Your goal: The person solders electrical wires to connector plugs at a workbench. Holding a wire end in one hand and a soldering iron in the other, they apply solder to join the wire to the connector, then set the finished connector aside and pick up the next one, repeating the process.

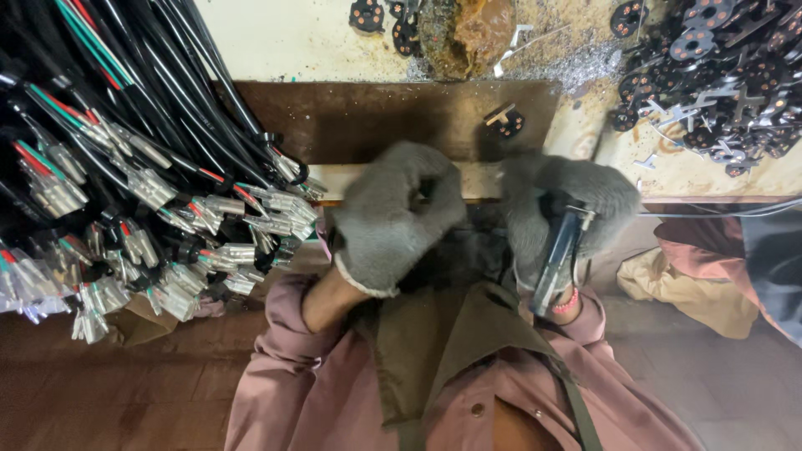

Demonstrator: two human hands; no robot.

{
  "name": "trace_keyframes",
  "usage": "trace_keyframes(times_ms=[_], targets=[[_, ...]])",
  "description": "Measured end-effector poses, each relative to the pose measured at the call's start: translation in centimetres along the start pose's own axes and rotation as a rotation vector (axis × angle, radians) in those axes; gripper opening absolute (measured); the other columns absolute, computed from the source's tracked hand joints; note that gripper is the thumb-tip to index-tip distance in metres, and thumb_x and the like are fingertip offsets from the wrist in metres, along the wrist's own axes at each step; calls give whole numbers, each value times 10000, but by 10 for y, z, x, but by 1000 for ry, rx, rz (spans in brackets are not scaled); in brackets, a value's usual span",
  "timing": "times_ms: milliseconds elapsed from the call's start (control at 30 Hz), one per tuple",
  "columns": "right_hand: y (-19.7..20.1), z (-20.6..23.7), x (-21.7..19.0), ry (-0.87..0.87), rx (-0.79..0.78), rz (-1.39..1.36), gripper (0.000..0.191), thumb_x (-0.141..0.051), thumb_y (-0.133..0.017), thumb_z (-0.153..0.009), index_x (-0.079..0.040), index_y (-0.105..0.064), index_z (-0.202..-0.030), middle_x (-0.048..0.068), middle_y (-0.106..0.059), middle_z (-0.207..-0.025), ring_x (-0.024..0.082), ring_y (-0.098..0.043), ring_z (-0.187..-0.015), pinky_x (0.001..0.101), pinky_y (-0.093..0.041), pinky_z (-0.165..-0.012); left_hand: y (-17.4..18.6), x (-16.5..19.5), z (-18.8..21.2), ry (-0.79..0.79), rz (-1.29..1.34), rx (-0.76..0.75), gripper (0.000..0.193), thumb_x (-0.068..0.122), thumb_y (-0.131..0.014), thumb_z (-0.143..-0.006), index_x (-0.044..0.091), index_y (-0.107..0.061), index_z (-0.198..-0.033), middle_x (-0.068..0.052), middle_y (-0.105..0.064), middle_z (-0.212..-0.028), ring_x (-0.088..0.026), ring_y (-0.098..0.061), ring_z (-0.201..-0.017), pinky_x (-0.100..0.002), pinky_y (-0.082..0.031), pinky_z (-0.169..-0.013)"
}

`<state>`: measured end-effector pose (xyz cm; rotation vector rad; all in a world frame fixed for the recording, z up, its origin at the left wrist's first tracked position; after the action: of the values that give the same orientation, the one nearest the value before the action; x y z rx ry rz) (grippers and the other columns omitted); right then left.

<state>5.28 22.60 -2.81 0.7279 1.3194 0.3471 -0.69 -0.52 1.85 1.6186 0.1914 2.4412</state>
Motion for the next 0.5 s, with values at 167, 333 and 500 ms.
trace_keyframes(times_ms=[167,333,500], targets=[[-9,-52,-60,315,-180,139,261,-184,-853,-905,-55,-636,-838,108,-608,-735,273,-602,-657,354,-487,-707,17,17,-28,-267,-251,141,161,117,-793,-1006,70,-645,-1045,-65,-673,-953,-203,-685,-784,-300,-558,-714],[-19,-57,-70,312,-191,207,228,-174,-866,-957,-29,-774,-1107,114,-662,-841,283,-681,-759,353,-543,-735,6,17,-56,-310,-302,147,235,161,-827,-963,91,-612,-1027,-58,-658,-926,-241,-707,-807,-334,-561,-724],[-18,-61,-73,368,-244,278,379,-204,-858,-808,-10,-764,-1120,135,-720,-914,326,-696,-800,394,-534,-744,18,33,-47,-244,-235,170,153,117,-781,-994,60,-641,-1014,-72,-687,-941,-235,-693,-753,-327,-561,-689]])
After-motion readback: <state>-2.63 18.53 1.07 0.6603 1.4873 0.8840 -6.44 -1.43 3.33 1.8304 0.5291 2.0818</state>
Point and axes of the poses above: each hand's wrist, its own z-axis away from the middle knuckle, its own y-axis out of the back of the hand, x = y × z, the point moved 4 cm from there along -z, towards the middle knuckle
